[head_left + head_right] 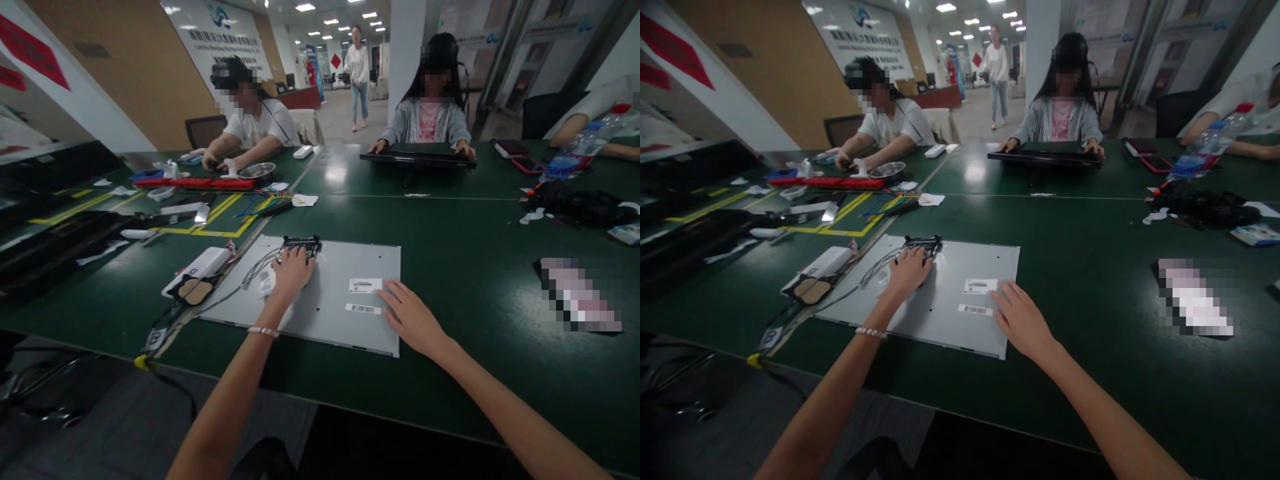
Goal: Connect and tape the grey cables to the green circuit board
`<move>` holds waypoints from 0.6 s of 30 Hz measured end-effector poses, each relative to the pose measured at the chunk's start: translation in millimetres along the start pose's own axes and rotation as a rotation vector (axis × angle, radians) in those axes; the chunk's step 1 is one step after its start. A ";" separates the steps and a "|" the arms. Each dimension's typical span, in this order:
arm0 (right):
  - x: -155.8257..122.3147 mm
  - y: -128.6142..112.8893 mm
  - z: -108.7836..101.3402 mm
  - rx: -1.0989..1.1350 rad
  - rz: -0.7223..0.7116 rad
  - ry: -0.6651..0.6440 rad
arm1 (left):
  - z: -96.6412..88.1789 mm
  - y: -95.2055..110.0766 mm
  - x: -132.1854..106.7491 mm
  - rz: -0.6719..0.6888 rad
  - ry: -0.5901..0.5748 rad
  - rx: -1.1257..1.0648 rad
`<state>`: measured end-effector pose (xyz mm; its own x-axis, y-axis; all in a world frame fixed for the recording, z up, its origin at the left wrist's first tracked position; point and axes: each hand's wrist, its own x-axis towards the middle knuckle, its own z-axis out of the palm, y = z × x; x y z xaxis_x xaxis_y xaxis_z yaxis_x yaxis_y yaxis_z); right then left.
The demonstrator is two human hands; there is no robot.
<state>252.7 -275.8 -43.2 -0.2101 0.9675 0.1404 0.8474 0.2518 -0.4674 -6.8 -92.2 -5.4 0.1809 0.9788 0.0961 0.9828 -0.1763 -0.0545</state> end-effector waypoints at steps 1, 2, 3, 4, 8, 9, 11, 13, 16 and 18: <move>0.0 0.0 -0.2 0.008 -0.004 0.004 | 0.5 -1.0 2.4 -0.001 0.001 0.002; 0.1 -0.1 -0.5 0.016 -0.009 0.009 | 0.9 -1.8 4.4 -0.001 0.003 0.005; 0.1 -0.1 -0.7 0.022 -0.014 0.014 | 1.3 -2.5 5.9 -0.001 0.005 0.009; 0.1 0.0 -0.8 0.024 -0.019 0.017 | 1.5 -3.1 6.8 0.001 0.006 0.012; 0.4 0.9 -0.2 0.019 -0.020 0.008 | -0.2 -5.0 6.5 0.002 -0.024 0.004; 0.5 1.1 0.0 0.019 -0.016 0.007 | -1.2 -5.5 6.5 0.003 -0.036 -0.002; 0.5 1.4 0.3 0.021 -0.012 0.004 | -3.7 -6.6 8.5 0.004 -0.043 -0.014; 0.1 1.1 0.0 0.021 -0.009 0.003 | -6.2 -7.3 14.4 0.016 -0.015 -0.026; -0.6 0.4 -0.7 0.019 0.005 0.003 | -8.7 -6.8 30.1 0.071 0.027 -0.067; -1.0 0.4 -0.5 0.023 0.009 0.004 | -8.9 -6.0 43.1 0.110 -0.012 -0.114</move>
<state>253.5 -276.6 -43.0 -0.2002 0.9698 0.1395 0.8377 0.2433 -0.4890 -4.5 -49.9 7.9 0.2882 0.9539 0.0834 0.9549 -0.2928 0.0489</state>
